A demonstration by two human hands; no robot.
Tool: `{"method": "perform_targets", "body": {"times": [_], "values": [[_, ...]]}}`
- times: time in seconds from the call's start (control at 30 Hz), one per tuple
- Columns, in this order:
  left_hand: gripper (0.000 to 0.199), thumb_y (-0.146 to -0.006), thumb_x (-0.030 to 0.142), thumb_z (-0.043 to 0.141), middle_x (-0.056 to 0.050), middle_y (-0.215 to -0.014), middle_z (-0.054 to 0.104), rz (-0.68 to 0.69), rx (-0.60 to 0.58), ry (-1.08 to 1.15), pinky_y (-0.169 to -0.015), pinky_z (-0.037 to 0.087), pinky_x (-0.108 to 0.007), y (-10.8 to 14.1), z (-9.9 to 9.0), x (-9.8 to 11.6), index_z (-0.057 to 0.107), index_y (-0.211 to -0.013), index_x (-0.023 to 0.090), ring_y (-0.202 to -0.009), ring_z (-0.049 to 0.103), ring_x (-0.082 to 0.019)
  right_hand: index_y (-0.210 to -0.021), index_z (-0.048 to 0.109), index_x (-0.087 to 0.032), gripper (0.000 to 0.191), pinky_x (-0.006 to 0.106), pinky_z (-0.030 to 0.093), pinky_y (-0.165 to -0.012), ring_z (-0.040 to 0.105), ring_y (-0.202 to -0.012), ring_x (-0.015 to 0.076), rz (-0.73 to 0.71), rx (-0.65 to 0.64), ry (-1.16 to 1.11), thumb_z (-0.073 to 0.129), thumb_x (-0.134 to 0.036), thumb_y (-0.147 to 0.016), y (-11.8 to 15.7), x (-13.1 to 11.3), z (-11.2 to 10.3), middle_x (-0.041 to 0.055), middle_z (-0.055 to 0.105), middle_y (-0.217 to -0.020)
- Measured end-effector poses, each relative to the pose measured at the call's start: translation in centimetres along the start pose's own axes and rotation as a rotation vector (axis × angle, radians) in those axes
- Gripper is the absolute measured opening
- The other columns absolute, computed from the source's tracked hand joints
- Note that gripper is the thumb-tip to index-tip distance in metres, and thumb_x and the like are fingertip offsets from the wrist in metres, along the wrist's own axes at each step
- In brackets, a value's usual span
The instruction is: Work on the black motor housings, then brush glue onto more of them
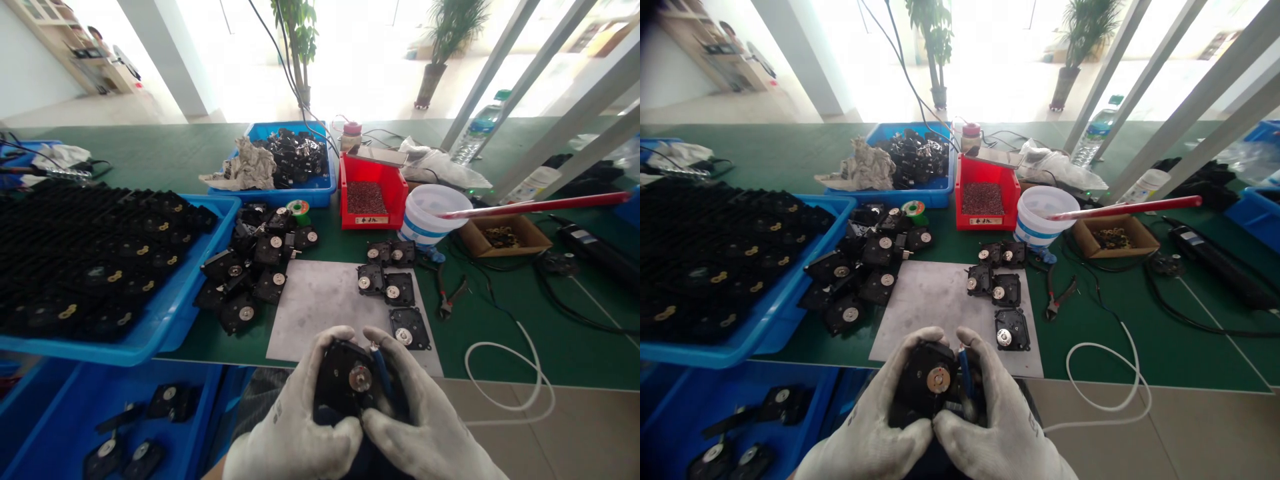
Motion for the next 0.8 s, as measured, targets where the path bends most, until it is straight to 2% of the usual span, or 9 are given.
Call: {"method": "perform_targets", "body": {"times": [0.1, 0.27, 0.33, 0.43, 0.57, 0.7, 0.8], "values": [[0.085, -0.065, 0.007, 0.065, -0.006, -0.144, 0.065, 0.018, -0.016, -0.005, -0.114, 0.053, -0.043, 0.2, -0.1, -0.1, 0.052, -0.146, 0.028, -0.137, 0.061, -0.035, -0.158, 0.046, -0.028, 0.087, 0.050, 0.042, -0.122, 0.056, -0.142, 0.0307, 0.000, 0.054, -0.006, 0.072, -0.020, -0.076, 0.2, -0.4, 0.1, 0.0106, 0.059, -0.153], [0.088, -0.062, 0.004, 0.064, -0.004, -0.145, 0.065, 0.059, 0.000, -0.049, -0.118, 0.050, -0.043, 0.3, -0.2, 0.2, 0.054, -0.145, 0.030, -0.138, 0.060, -0.033, -0.159, 0.044, -0.030, 0.090, 0.050, 0.042, -0.123, 0.054, -0.144, 0.0303, 0.035, 0.009, 0.033, 0.073, -0.019, -0.074, 0.2, -1.0, 0.3, 0.0086, 0.058, -0.154], [0.086, -0.061, 0.003, 0.063, -0.003, -0.142, 0.066, 0.072, -0.009, -0.046, -0.115, 0.052, -0.040, 0.2, -0.2, 0.4, 0.055, -0.142, 0.032, -0.135, 0.062, -0.031, -0.158, 0.044, -0.030, 0.089, 0.051, 0.038, -0.125, 0.053, -0.146, 0.0298, 0.038, 0.025, 0.044, 0.070, -0.018, -0.074, 0.1, -1.1, 0.3, 0.0080, 0.058, -0.155], [0.082, -0.062, 0.003, 0.061, -0.001, -0.137, 0.068, 0.120, 0.009, -0.062, -0.108, 0.058, -0.036, -0.1, -0.1, 0.8, 0.057, -0.138, 0.032, -0.129, 0.066, -0.030, -0.158, 0.045, -0.028, 0.088, 0.051, 0.038, -0.126, 0.053, -0.146, 0.0297, -0.007, 0.011, 0.057, 0.069, -0.016, -0.074, -0.2, -0.7, 0.4, 0.0091, 0.059, -0.153], [0.076, -0.063, 0.005, 0.062, -0.003, -0.130, 0.071, 0.182, 0.070, -0.082, -0.103, 0.061, -0.037, -0.3, 0.3, 0.9, 0.058, -0.135, 0.029, -0.121, 0.071, -0.030, -0.154, 0.048, -0.026, 0.083, 0.049, 0.043, -0.123, 0.055, -0.144, 0.0301, -0.090, -0.035, 0.045, 0.071, -0.014, -0.075, -0.8, 0.0, 0.7, 0.0106, 0.061, -0.151], [0.074, -0.061, 0.007, 0.063, -0.005, -0.127, 0.072, 0.164, 0.106, -0.059, -0.103, 0.061, -0.039, -0.5, 0.6, 0.6, 0.059, -0.132, 0.026, -0.120, 0.071, -0.032, -0.149, 0.049, -0.025, 0.078, 0.046, 0.050, -0.117, 0.059, -0.140, 0.0291, -0.097, -0.060, 0.021, 0.070, -0.012, -0.075, -1.1, -0.7, 1.0, 0.0105, 0.066, -0.145], [0.074, -0.059, 0.008, 0.062, -0.006, -0.127, 0.072, 0.069, 0.117, 0.002, -0.108, 0.057, -0.042, -0.7, 0.4, 0.2, 0.060, -0.131, 0.024, -0.124, 0.068, -0.033, -0.147, 0.050, -0.025, 0.077, 0.043, 0.052, -0.114, 0.061, -0.138, 0.0284, -0.061, -0.054, -0.004, 0.070, -0.013, -0.074, -1.6, -1.2, 0.8, 0.0104, 0.066, -0.143]]}}
Point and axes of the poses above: each hand's wrist, its own y-axis away from the middle knuckle, its own z-axis out of the palm, x = y × z, the point moved 3 cm from there along -y, towards the middle knuckle
